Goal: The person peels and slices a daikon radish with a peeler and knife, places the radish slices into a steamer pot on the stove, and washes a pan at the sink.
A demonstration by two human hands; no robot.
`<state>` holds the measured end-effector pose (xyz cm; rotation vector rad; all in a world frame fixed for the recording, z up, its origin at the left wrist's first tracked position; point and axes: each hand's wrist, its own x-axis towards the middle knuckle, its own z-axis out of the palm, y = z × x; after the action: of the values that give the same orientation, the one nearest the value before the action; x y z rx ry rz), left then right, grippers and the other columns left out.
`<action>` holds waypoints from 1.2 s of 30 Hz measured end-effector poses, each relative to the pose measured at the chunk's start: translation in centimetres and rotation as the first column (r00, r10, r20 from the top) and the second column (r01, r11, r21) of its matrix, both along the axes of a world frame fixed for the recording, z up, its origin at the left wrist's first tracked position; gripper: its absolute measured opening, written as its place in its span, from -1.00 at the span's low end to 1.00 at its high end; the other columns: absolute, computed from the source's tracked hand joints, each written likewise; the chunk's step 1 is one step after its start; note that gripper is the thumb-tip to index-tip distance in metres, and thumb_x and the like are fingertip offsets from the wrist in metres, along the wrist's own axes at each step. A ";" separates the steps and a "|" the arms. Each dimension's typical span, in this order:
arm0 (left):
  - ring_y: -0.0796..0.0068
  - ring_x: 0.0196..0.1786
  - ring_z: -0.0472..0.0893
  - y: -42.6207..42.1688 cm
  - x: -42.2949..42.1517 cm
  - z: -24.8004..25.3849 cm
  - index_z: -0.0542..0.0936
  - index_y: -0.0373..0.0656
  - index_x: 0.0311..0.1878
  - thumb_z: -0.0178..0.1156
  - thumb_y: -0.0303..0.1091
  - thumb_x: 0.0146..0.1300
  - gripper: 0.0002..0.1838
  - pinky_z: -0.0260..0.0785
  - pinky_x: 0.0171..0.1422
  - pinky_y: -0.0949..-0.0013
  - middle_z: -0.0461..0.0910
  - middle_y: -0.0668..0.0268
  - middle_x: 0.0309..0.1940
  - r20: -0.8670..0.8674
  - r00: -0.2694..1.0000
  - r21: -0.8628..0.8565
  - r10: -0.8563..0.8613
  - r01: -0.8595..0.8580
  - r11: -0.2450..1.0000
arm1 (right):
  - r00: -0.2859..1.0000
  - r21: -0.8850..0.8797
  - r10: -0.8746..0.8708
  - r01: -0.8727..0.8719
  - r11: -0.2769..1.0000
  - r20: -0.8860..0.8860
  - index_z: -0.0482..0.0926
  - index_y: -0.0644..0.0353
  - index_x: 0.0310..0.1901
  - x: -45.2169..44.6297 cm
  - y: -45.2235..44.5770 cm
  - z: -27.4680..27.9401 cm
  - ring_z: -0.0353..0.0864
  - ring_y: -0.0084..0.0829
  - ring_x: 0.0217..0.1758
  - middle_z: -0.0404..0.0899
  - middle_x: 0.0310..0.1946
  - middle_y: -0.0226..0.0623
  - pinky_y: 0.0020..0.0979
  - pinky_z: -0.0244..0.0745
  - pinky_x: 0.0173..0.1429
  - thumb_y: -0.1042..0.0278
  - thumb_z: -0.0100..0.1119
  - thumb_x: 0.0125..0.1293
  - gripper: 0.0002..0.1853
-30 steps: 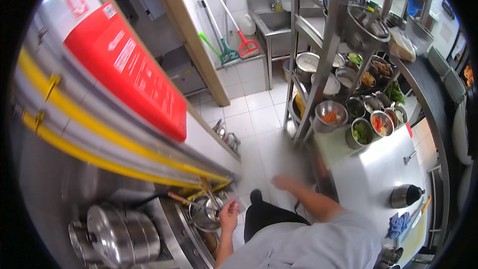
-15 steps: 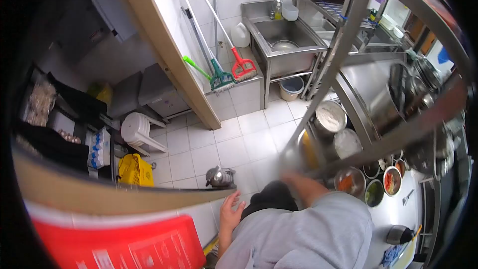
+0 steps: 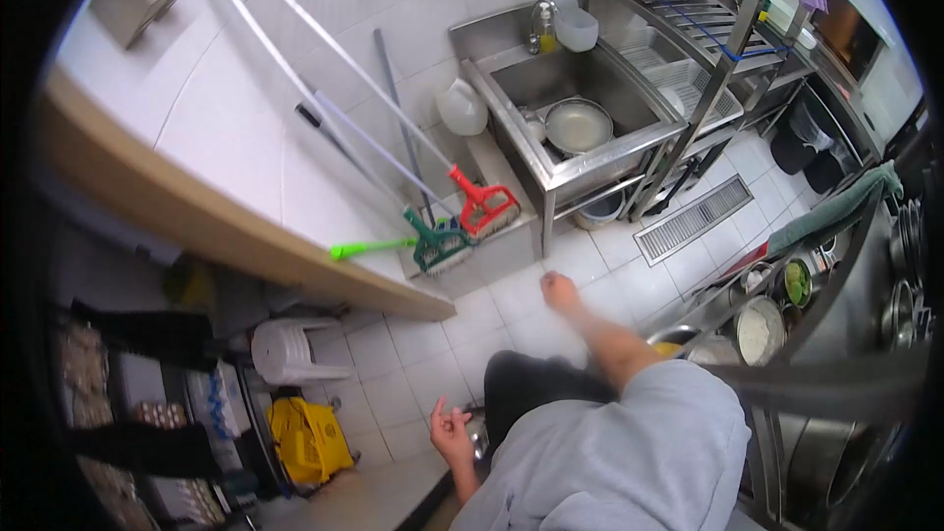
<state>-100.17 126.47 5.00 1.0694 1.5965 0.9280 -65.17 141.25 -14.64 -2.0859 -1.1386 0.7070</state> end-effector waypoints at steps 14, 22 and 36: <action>0.50 -0.10 0.69 45.1 22.1 4.3 0.58 -0.19 0.29 0.28 -0.42 0.40 -0.59 0.53 0.03 0.43 0.72 0.22 -0.06 -0.083 0.766 0.337 -0.638 0.624 0.705 | 0.933 0.502 -0.336 0.354 0.789 -0.130 0.48 0.32 0.30 22.3 32.6 15.7 0.72 -0.10 -0.10 0.63 0.14 0.02 -0.21 0.58 0.08 0.23 0.16 0.43 -0.51; 0.59 -0.04 0.64 52.2 35.9 1.3 0.56 -0.24 0.29 0.23 -0.48 0.43 -0.62 0.49 0.11 0.47 0.70 0.26 -0.02 0.063 0.761 0.238 -0.646 0.617 0.750 | 0.844 0.498 -0.492 0.527 0.688 -0.213 0.31 0.19 0.47 40.9 61.2 10.5 0.62 -0.06 0.23 0.46 0.35 0.07 -0.16 0.49 0.34 0.17 0.23 0.31 -0.29; 0.64 -0.40 0.52 71.7 79.5 -13.1 0.64 -0.29 -0.15 0.23 -0.21 0.47 -0.72 0.39 -0.33 0.45 0.64 0.36 -0.37 0.406 0.730 0.039 -0.550 0.588 0.808 | 0.968 0.490 -0.077 -0.052 0.870 0.240 0.70 0.25 -0.11 61.6 54.4 20.4 0.77 -0.06 -0.19 0.71 -0.30 0.03 -0.23 0.63 -0.05 0.39 0.07 0.42 -0.78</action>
<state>-20.63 198.16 -8.14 1.1250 0.8703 0.5859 -3.60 195.68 5.74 -1.7635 -1.2822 0.1105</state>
